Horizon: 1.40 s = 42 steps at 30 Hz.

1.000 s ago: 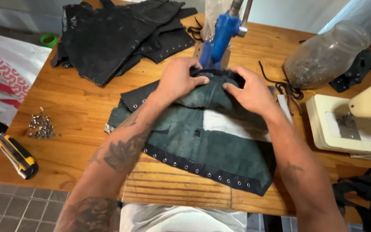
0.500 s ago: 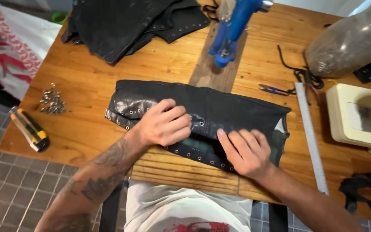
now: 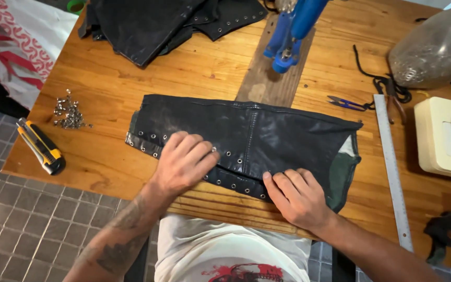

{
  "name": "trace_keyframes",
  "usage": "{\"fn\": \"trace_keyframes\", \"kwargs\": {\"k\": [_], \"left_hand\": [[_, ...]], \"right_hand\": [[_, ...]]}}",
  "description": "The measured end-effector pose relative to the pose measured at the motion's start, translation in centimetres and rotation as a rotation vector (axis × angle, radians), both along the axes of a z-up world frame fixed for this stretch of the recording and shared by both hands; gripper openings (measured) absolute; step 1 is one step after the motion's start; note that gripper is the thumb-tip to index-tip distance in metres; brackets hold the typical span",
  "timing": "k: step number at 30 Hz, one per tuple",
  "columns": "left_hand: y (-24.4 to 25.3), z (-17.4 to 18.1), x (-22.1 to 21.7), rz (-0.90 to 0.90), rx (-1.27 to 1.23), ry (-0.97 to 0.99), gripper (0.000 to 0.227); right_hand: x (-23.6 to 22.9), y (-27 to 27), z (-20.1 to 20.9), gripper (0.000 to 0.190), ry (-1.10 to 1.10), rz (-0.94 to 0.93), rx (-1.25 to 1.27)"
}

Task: Attaching metal hardware to a leather garment using a manual press and hand tools.

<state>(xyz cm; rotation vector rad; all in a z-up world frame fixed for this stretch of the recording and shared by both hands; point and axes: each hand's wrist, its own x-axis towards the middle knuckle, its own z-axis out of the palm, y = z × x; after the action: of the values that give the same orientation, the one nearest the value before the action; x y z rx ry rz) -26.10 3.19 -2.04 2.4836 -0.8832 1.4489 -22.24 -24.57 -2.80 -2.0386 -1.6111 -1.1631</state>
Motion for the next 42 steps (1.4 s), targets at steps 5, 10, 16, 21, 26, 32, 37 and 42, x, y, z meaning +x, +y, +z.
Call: {"fn": "trace_keyframes", "kwargs": {"k": [5, 10, 16, 21, 26, 32, 37, 42], "left_hand": [[1.4, 0.9, -0.2, -0.037, 0.083, 0.109, 0.023], [1.8, 0.6, 0.1, -0.057, 0.114, 0.106, 0.024], [1.7, 0.5, 0.2, -0.098, 0.090, 0.108, 0.033], [0.8, 1.9, -0.1, 0.001, 0.155, 0.222, 0.021], [-2.0, 2.2, 0.2, -0.073, 0.164, 0.266, 0.016], [-4.0, 0.3, 1.1, -0.166, 0.131, 0.253, 0.019], [-3.5, -0.6, 1.3, -0.168, 0.169, 0.250, 0.023], [-3.8, -4.6, 2.0, -0.296, 0.096, 0.201, 0.018]], "right_hand": [[0.0, 0.0, 1.7, 0.010, 0.123, 0.017, -0.225], [0.3, -0.1, 1.7, 0.006, 0.138, 0.039, -0.239], [0.4, 0.0, 1.8, 0.006, 0.134, 0.062, -0.242], [0.2, -1.2, 0.5, 0.013, 0.108, 0.018, -0.237], [0.1, -1.0, 1.3, 0.010, 0.092, -0.019, -0.183], [-0.2, -0.1, 1.9, 0.007, 0.122, -0.066, -0.094], [2.3, 0.6, 3.3, 0.018, 0.485, 0.018, -0.411], [5.9, 7.8, 8.3, 0.011, 0.741, -0.075, -0.611]]}}
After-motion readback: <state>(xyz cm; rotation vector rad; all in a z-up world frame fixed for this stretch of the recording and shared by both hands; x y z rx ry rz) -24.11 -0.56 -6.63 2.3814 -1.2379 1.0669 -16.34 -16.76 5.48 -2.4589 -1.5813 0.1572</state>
